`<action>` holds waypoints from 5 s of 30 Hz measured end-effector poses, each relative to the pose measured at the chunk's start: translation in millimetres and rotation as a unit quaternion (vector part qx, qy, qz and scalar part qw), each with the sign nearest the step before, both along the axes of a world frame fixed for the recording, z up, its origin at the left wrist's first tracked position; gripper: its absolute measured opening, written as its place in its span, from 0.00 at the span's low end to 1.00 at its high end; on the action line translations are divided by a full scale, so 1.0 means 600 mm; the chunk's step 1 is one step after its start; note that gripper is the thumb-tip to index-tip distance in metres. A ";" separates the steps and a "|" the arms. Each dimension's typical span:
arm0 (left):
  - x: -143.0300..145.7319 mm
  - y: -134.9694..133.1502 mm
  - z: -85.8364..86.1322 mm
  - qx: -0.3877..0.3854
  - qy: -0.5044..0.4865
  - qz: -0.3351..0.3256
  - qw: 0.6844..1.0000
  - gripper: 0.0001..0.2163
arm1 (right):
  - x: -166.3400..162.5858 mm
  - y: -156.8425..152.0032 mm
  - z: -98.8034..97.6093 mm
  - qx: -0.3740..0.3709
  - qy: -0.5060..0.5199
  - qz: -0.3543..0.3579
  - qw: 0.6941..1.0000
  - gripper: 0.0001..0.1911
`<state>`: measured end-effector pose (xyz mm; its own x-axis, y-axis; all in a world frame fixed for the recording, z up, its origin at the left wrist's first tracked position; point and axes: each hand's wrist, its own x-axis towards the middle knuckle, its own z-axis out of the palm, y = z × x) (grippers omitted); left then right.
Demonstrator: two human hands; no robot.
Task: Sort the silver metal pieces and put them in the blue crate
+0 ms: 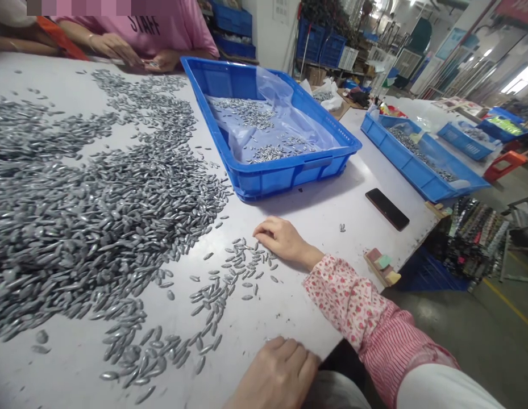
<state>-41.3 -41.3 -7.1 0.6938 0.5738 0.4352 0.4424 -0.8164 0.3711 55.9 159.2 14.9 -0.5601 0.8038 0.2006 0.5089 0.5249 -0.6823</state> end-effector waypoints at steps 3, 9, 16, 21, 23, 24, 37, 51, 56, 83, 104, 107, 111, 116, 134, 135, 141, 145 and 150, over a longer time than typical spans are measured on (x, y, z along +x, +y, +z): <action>0.001 0.000 -0.003 0.009 -0.007 0.005 1.000 0.11 | 0.006 0.003 0.001 -0.011 -0.013 -0.016 1.000 0.03; 0.000 0.001 -0.003 0.016 -0.009 0.011 1.000 0.11 | 0.004 -0.001 -0.001 0.024 -0.086 0.040 0.995 0.01; 0.001 0.001 -0.002 0.019 -0.003 0.006 1.000 0.11 | 0.003 -0.003 -0.010 0.073 -0.098 0.021 0.992 0.03; 0.001 0.001 -0.004 0.015 0.015 -0.001 1.000 0.11 | 0.004 -0.002 -0.005 0.044 -0.088 0.049 0.994 0.03; 0.001 0.000 -0.005 0.014 0.016 0.000 1.000 0.11 | 0.005 -0.002 -0.003 0.041 -0.085 0.047 0.994 0.03; 0.001 0.000 -0.005 0.014 0.015 0.000 1.000 0.11 | 0.005 -0.002 -0.003 0.042 -0.086 0.047 0.994 0.03; 0.001 0.000 -0.004 0.009 -0.004 0.007 1.000 0.11 | 0.004 -0.007 -0.002 0.057 -0.093 0.058 0.992 0.04; 0.003 0.000 -0.009 0.017 0.018 0.001 1.000 0.11 | -0.012 -0.028 -0.005 0.116 -0.132 0.035 0.984 0.05; 0.004 -0.001 -0.010 0.016 0.005 0.003 1.000 0.11 | -0.009 -0.026 -0.003 0.159 -0.143 0.085 0.973 0.08; 0.003 0.001 -0.006 0.023 -0.014 0.016 1.000 0.11 | 0.008 -0.013 0.005 0.085 -0.098 0.160 0.979 0.05; 0.004 0.001 -0.020 0.047 -0.035 0.019 0.998 0.09 | 0.027 0.004 0.024 -0.073 0.012 0.031 0.997 0.03; 0.004 0.002 -0.022 0.057 -0.042 0.024 0.997 0.08 | 0.041 0.009 0.034 -0.115 -0.024 0.034 0.993 0.02; 0.005 0.002 -0.022 0.060 -0.045 0.024 0.997 0.07 | 0.044 0.009 0.037 -0.091 -0.089 0.086 0.988 0.04; 0.005 0.001 -0.024 0.056 -0.042 0.023 0.997 0.07 | 0.038 0.009 0.027 -0.030 -0.151 0.111 0.982 0.00; 0.003 0.002 -0.022 0.053 -0.034 0.018 0.998 0.07 | 0.011 -0.006 0.001 0.022 -0.067 0.061 0.996 0.04; 0.003 0.002 -0.021 0.054 -0.035 0.020 0.998 0.07 | 0.014 -0.004 0.005 0.008 -0.055 0.041 0.998 0.04; 0.004 0.002 -0.019 0.064 -0.040 0.028 0.997 0.08 | 0.041 0.011 0.033 -0.059 -0.073 0.033 0.995 0.03; 0.002 0.001 -0.019 0.049 -0.028 0.019 0.998 0.07 | 0.045 0.012 0.034 -0.038 -0.141 0.110 0.983 0.03; 0.002 0.000 -0.021 0.035 -0.030 0.012 0.999 0.07 | 0.041 0.012 0.028 0.002 -0.177 0.123 0.976 0.07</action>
